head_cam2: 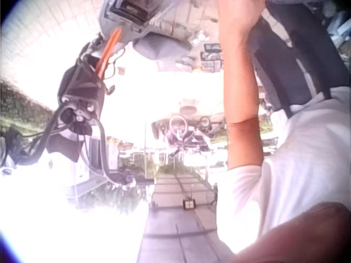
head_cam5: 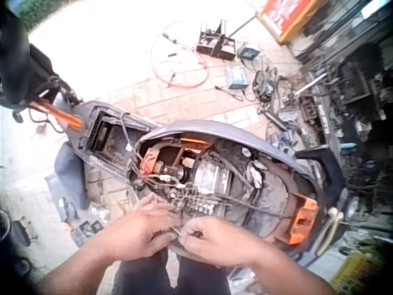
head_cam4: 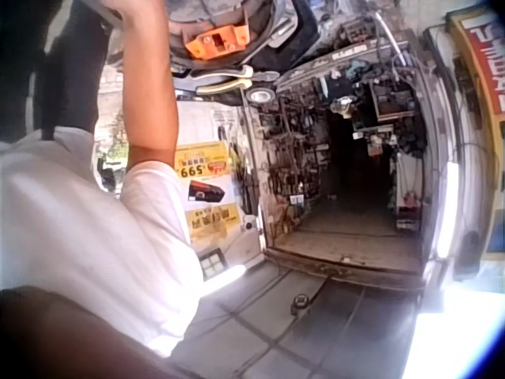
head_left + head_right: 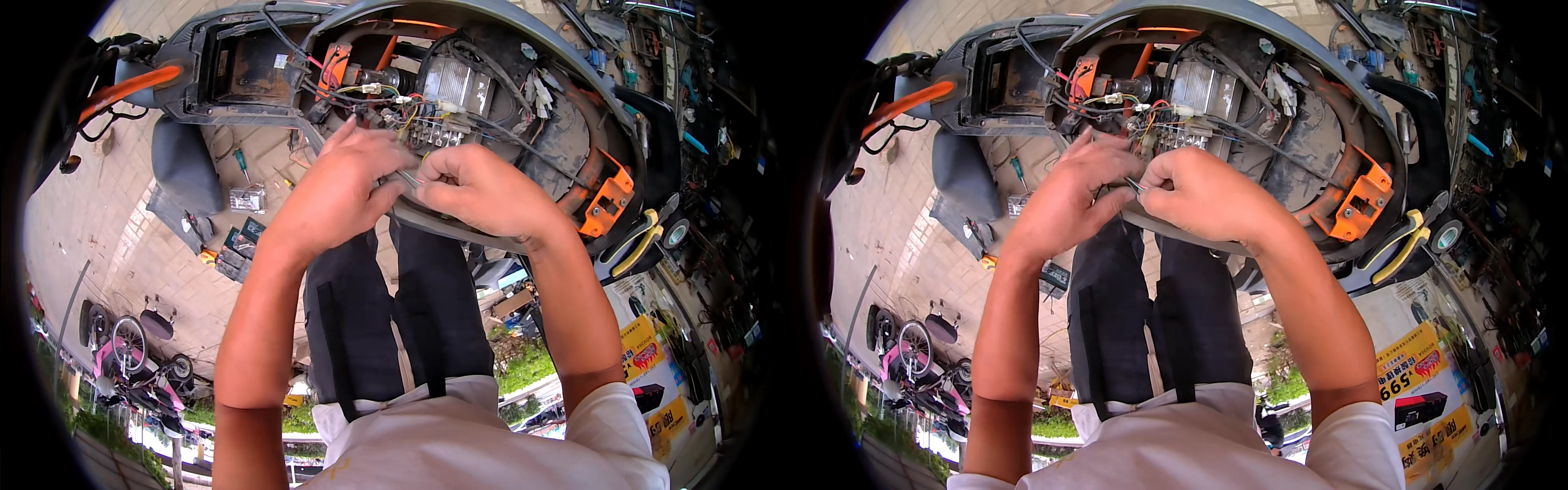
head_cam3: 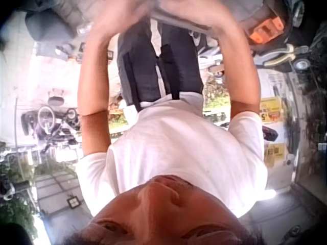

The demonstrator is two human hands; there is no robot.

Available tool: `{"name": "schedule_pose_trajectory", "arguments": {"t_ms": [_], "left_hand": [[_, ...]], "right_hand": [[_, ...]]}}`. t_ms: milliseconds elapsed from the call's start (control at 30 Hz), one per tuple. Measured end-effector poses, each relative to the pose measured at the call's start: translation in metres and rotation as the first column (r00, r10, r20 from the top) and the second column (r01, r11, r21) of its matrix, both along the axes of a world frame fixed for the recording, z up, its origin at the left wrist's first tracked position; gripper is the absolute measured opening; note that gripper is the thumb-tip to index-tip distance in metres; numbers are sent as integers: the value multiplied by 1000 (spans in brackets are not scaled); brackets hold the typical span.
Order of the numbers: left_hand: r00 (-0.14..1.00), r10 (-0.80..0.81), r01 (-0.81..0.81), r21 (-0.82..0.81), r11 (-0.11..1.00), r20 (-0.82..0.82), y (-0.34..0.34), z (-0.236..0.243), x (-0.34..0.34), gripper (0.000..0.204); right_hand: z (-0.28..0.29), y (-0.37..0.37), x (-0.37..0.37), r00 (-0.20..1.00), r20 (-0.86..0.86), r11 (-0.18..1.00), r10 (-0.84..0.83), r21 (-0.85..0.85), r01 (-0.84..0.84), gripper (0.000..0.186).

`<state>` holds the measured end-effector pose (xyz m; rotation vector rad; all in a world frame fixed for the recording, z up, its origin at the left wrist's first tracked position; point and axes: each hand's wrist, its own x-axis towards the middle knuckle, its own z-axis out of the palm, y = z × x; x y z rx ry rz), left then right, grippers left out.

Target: The person repairs the electrical wiring of a scooter by stripping wire ends, twisting them together, and securing the connections with electrical tape. They handle various colored wires and connectors within the scooter's exposed frame.

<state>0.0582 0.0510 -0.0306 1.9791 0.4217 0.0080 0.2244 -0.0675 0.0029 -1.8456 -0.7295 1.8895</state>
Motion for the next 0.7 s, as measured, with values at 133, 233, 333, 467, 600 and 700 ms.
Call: {"name": "schedule_pose_trajectory", "arguments": {"t_ms": [133, 233, 333, 467, 600, 700], "left_hand": [[988, -88, 45, -314, 948, -127, 8, -10, 5, 13], [975, -20, -97, -512, 854, -219, 6, -13, 4, 8], [969, 19, -174, -622, 764, -247, 6, -17, 6, 9], [942, 108, -298, -641, 707, -319, 6, -11, 16, 13], [972, 208, -231, -302, 925, -105, -5, -14, 17, 16], [973, 233, -230, -129, 964, 1, -16, -9, 19, 16]], "right_hand": [[1, -6, 13, 944, -135, 954, -300, -60, 295, 30], [-5, -19, 17, 836, -217, 855, -504, 10, 518, 40], [-6, -28, 15, 825, -209, 817, -524, 150, 557, 38], [-13, -24, 8, 745, -159, 725, -648, 173, 667, 30], [-23, -25, 6, 645, -181, 646, -743, 59, 761, 24], [-26, -29, -2, 497, -327, 526, -804, 0, 850, 24]]}}
